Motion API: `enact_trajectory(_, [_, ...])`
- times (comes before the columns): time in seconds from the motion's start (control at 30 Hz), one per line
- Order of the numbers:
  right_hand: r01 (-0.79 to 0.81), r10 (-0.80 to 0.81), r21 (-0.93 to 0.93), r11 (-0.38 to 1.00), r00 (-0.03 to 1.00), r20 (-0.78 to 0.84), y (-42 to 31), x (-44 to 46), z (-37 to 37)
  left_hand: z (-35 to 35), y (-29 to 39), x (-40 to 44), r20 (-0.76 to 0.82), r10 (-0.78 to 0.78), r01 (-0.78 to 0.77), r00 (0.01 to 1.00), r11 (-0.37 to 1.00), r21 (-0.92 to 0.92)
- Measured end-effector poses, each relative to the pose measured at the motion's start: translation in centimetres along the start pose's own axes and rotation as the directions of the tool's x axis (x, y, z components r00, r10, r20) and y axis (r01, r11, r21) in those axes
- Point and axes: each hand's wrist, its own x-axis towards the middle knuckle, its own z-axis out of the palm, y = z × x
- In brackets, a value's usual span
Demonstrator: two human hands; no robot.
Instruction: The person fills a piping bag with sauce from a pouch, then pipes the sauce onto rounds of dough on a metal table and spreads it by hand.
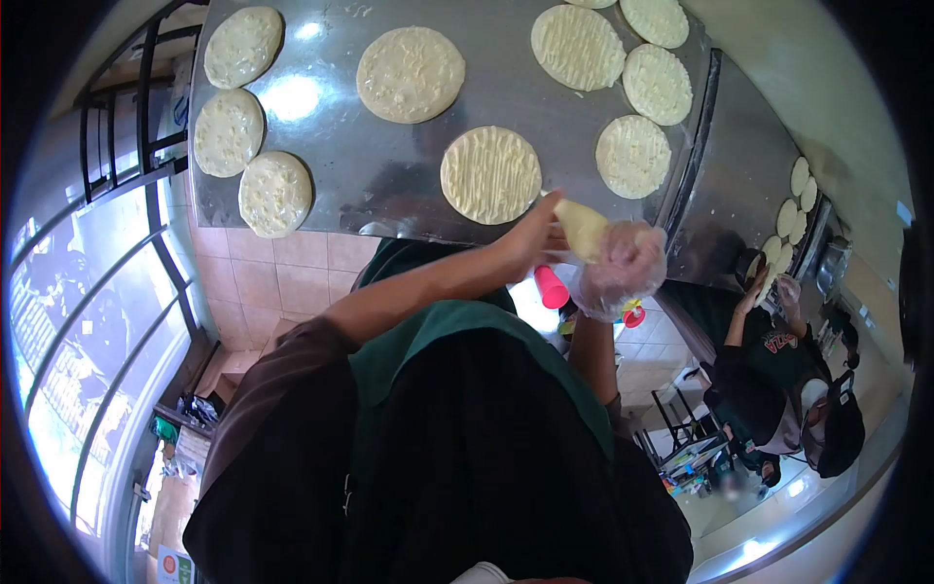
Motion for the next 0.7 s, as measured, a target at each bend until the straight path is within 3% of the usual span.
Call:
enact_trajectory(0.03, [0.031, -0.03, -0.03, 0.999, 1.0, 0.008, -1.0, 0.0, -0.3, -1.8, -1.1, -1.2, -0.2, 0.261, -0.22, 0.944, 0.953, 0.208])
enact_trajectory(0.07, [0.061, -0.061, -0.058, 0.996, 0.998, 0.014, -1.8, 0.1, -0.6, -4.3, -2.1, -1.7, -0.323, 0.529, -0.368, 0.785, 0.817, 0.444])
enact_trajectory(0.1, [0.096, -0.095, -0.081, 0.992, 0.995, 0.017, -2.4, 0.2, -0.6, -6.7, -1.8, -1.9, -0.357, 0.79, -0.439, 0.498, 0.585, 0.682])
enact_trajectory(0.13, [0.074, -0.075, 0.067, 0.995, 0.997, 0.008, -3.0, 0.3, -0.5, -9.1, -1.6, -2.2, -0.273, 0.95, -0.382, 0.152, 0.311, 0.87])
enact_trajectory(0.17, [0.049, -0.048, 0.105, 0.993, 0.999, -0.01, -3.3, 0.3, -0.5, -11.9, -0.9, -2.4, -0.401, 0.833, -0.39, 0.38, 0.538, 0.748])
enact_trajectory(0.23, [-0.001, 0.007, 0.183, 0.983, 0.999, -0.035, -3.7, 0.2, -0.4, -9.7, 0.3, -3.5, -0.597, 0.476, -0.362, 0.646, 0.879, 0.309])
enact_trajectory(0.33, [-0.014, 0.036, 0.248, 0.969, 0.996, -0.087, -4.0, 0.1, -0.1, -7.9, 1.3, -2.1, -0.495, 0.385, -0.323, 0.779, 0.923, 0.209])
enact_trajectory(0.43, [0.0, 0.03, 0.339, 0.941, 0.996, -0.083, -4.6, -0.1, -0.3, -5.3, 2.7, -0.6, -0.427, 0.454, -0.385, 0.782, 0.891, 0.242])
enact_trajectory(0.53, [0.045, -0.013, 0.28, 0.959, 0.993, -0.116, -5.7, -0.3, -0.1, -4.6, 4.6, 1.5, -0.335, 0.594, -0.366, 0.731, 0.756, 0.543])
enact_trajectory(0.6, [0.072, -0.041, 0.29, 0.954, 0.993, -0.111, -6.3, -0.4, -0.4, -4.0, 5.5, 1.9, -0.288, 0.702, -0.307, 0.651, 0.591, 0.746])
enact_trajectory(0.7, [0.109, -0.082, 0.324, 0.94, 0.992, -0.096, -6.7, -0.5, -0.8, -3.6, 7.0, 1.5, -0.164, 0.869, -0.084, 0.466, 0.228, 0.97])
